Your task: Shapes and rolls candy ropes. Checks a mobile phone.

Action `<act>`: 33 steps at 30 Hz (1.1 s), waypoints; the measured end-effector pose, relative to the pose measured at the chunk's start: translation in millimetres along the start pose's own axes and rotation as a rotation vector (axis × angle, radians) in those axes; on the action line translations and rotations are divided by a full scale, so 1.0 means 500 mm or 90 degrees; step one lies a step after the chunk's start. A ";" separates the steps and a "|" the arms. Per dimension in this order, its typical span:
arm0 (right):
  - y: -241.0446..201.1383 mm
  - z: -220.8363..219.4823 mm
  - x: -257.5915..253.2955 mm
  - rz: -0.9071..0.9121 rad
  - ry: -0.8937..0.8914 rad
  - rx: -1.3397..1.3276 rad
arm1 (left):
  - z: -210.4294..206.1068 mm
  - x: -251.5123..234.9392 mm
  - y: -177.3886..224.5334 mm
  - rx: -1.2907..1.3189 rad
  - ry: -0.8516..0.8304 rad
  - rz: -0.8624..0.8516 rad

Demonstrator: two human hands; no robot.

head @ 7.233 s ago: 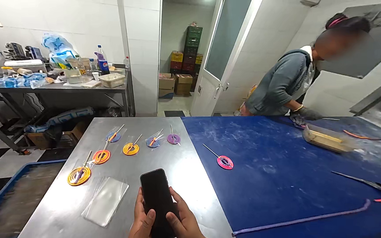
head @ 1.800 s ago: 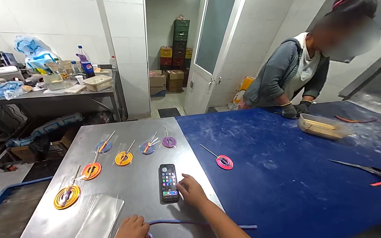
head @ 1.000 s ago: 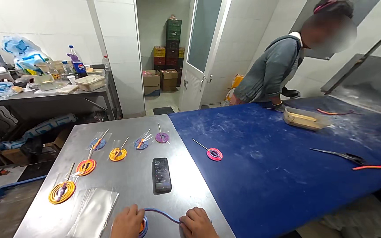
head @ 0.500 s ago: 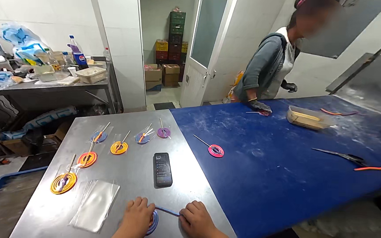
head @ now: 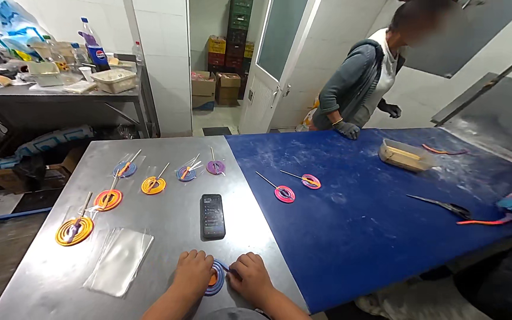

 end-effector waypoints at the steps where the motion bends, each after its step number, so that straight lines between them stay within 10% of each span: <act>1: -0.004 0.002 -0.002 -0.024 -0.023 -0.009 | -0.001 -0.002 0.001 0.009 -0.014 0.013; 9: -0.024 0.005 0.003 -0.179 -0.094 -0.100 | -0.026 -0.009 -0.001 0.150 0.066 0.009; 20: 0.014 0.021 -0.043 -0.081 -0.306 -0.272 | -0.028 -0.054 -0.025 0.216 0.019 -0.039; 23: 0.038 0.014 -0.055 -0.178 -0.161 -0.349 | -0.055 -0.052 -0.066 0.372 0.205 -0.085; 26: -0.004 0.011 -0.030 -0.041 -0.193 -0.232 | -0.094 -0.019 -0.098 0.442 0.428 0.057; 29: -0.026 0.011 0.009 0.142 -0.173 -0.207 | -0.104 0.004 -0.106 0.333 0.469 0.100; 33: 0.076 0.069 0.027 0.072 -0.238 -0.201 | -0.111 0.013 -0.133 0.331 0.437 0.001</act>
Point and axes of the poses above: each hand's wrist, its own x-axis away from the middle knuckle, its own z-axis out of the back of the hand, y = z × x, the point moved 2 cm from there along -x, towards the middle knuckle, and after that the axes turned 11 degrees about y, right-handed, at the moved point
